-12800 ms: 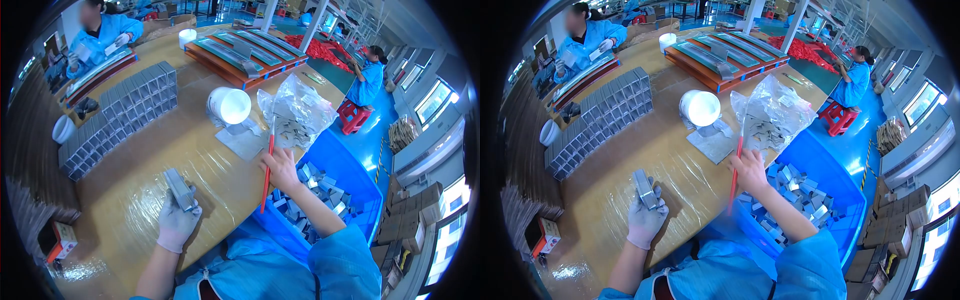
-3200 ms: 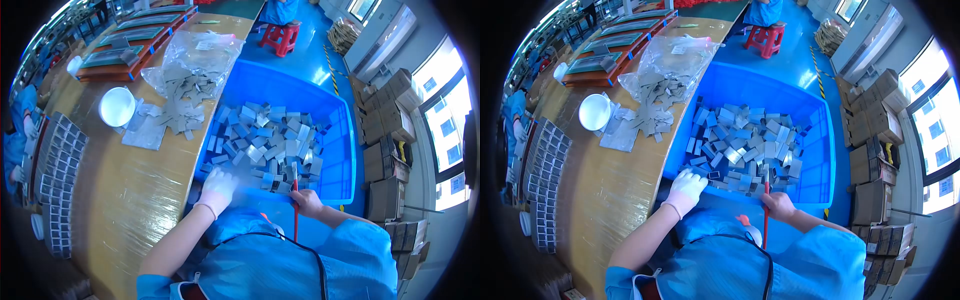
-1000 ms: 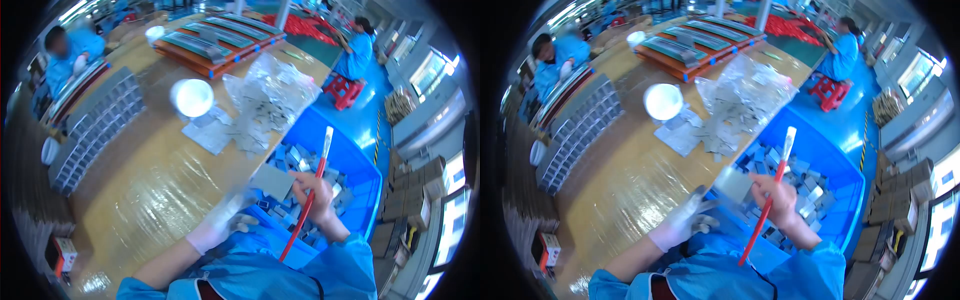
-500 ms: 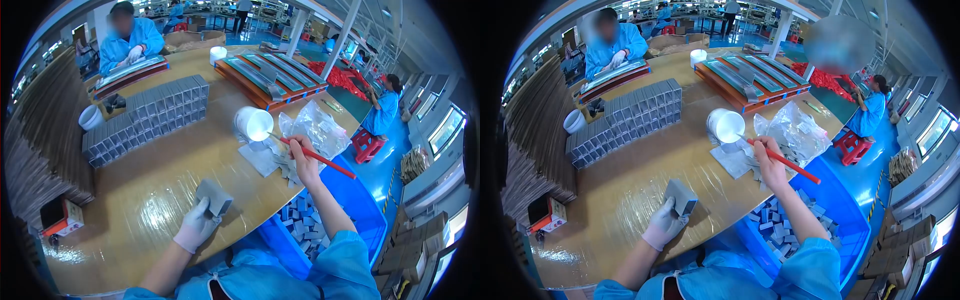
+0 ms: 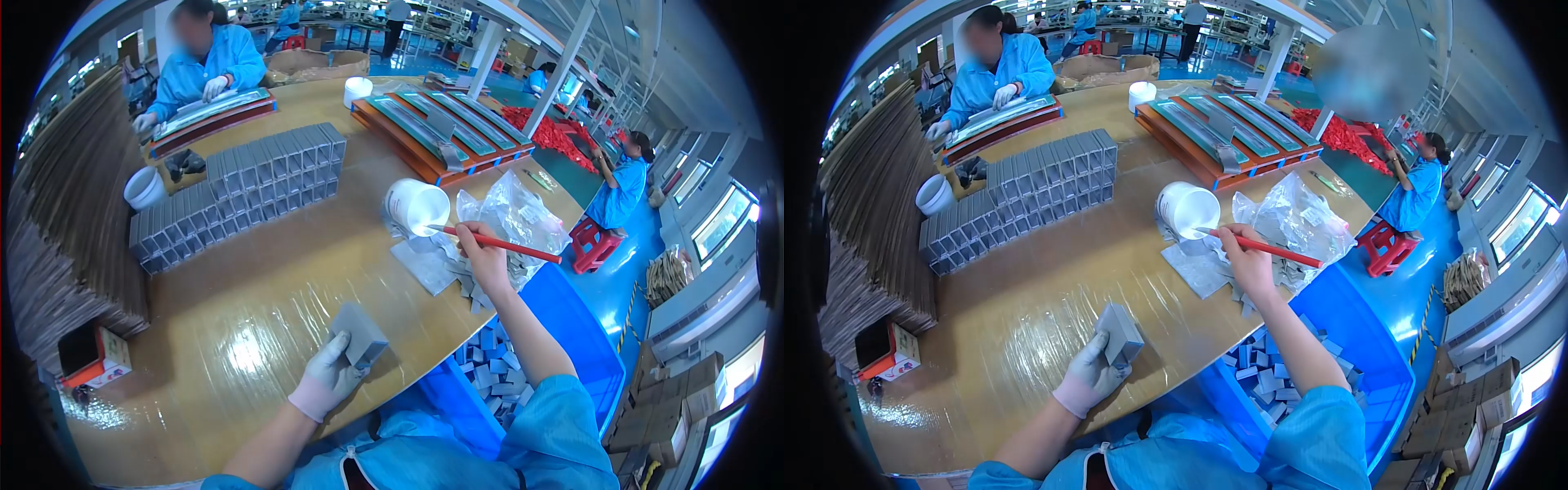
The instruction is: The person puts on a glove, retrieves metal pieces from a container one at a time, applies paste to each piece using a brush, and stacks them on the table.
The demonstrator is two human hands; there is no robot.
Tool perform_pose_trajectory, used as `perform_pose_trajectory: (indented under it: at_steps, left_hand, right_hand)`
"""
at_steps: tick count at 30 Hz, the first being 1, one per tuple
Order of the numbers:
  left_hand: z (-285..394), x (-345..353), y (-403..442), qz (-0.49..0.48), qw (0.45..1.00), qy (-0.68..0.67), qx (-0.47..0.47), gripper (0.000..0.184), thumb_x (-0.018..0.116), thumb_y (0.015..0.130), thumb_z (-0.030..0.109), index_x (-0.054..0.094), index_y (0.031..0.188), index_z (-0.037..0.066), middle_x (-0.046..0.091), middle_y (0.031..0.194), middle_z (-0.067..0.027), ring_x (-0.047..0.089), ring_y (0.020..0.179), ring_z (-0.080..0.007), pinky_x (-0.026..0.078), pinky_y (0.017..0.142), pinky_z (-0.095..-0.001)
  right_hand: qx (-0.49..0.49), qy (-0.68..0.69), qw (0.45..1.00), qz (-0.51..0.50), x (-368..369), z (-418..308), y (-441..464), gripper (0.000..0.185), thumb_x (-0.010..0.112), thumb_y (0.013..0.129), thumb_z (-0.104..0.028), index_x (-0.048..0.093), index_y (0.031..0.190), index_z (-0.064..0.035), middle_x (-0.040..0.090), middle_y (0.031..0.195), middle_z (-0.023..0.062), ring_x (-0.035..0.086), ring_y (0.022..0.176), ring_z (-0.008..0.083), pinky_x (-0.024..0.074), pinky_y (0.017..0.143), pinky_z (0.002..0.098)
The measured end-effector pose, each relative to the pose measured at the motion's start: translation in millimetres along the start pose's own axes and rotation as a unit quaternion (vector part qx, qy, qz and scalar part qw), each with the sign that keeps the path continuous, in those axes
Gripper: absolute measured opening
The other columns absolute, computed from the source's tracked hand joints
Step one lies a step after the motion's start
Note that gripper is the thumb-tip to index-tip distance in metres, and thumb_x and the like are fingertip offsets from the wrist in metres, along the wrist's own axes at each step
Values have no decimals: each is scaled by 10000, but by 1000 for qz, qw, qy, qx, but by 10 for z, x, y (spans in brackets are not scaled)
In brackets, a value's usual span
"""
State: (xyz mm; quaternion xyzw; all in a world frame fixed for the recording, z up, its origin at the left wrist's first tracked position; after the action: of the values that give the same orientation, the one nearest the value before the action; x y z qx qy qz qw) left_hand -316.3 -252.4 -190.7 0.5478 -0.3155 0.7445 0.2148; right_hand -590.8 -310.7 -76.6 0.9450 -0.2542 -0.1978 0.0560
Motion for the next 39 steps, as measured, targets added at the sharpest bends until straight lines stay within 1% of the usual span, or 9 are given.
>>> perform_pose_trajectory:
  at_steps: [5,10,14,20,24,30,34,35,39]
  left_hand:
    - [-12,-51,11,-13,1000,-15,-20,440,512,957,174,369,1357,60,523,1207,-148,562,930,-218,439,715,-271]
    - [5,-39,15,-27,999,14,-9,432,507,960,197,381,1347,51,514,1215,-160,546,921,-219,433,733,-280]
    - [0,-101,34,-37,999,33,-9,410,533,953,239,451,1307,51,579,1191,-125,585,980,-229,449,802,-329]
    - [14,-77,20,-24,999,41,0,415,536,952,242,446,1308,48,580,1185,-125,584,976,-231,444,802,-322]
    - [15,-69,21,-42,998,43,-5,414,536,953,242,442,1313,61,580,1184,-119,583,983,-230,448,799,-328]
    - [23,-39,22,-27,997,70,13,401,538,954,252,456,1305,75,584,1172,-110,582,944,-218,448,754,-320]
    - [72,-55,29,-51,998,40,27,371,525,965,276,483,1284,91,591,1156,-94,570,891,-193,430,684,-304]
    - [89,-76,47,-48,998,39,32,371,525,965,276,483,1284,91,591,1156,-94,570,891,-193,430,684,-304]
    - [171,-107,82,-129,991,-40,17,351,505,976,306,507,1261,101,604,1127,-72,551,842,-169,395,634,-289]
  right_hand:
    - [-2,-13,1000,-7,63,-37,-70,225,581,930,-212,628,1036,-19,618,870,68,560,758,124,479,683,228]
    - [-57,-62,996,-36,50,-13,-71,228,579,932,-217,629,1033,-19,618,853,68,556,745,122,476,672,225]
    - [-37,-44,998,-16,-27,-4,-69,224,578,931,-219,634,1027,-25,619,848,63,551,736,121,472,673,227]
    - [-17,-51,998,-31,34,-69,-70,207,572,934,-203,637,1019,-26,614,829,57,545,727,119,467,669,227]
    - [-37,-75,996,-36,-22,-22,-69,194,563,938,-186,638,1021,-28,611,819,57,541,717,120,466,667,227]
    - [-53,-65,996,-16,-146,-100,-29,186,560,939,-172,638,1004,-17,606,807,68,531,704,113,462,656,222]
    - [-47,67,996,43,-239,-170,-62,224,549,956,-212,635,954,-5,579,706,57,512,597,111,445,561,216]
    - [-47,69,996,38,-233,-207,-83,224,549,956,-212,635,954,-5,579,706,57,512,597,111,445,561,216]
    - [49,268,962,23,-137,-230,-343,278,525,976,-254,620,900,-4,522,577,38,461,458,112,396,442,218]
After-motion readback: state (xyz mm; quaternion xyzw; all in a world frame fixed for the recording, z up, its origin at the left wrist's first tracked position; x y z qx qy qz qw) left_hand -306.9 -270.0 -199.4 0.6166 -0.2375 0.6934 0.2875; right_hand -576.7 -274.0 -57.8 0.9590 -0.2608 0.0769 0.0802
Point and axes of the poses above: each hand's wrist, its own y-axis towards the middle knuckle, its own x-axis out of the palm, z = x × y, the point moved 6 cm from there along y, towards the middle knuckle
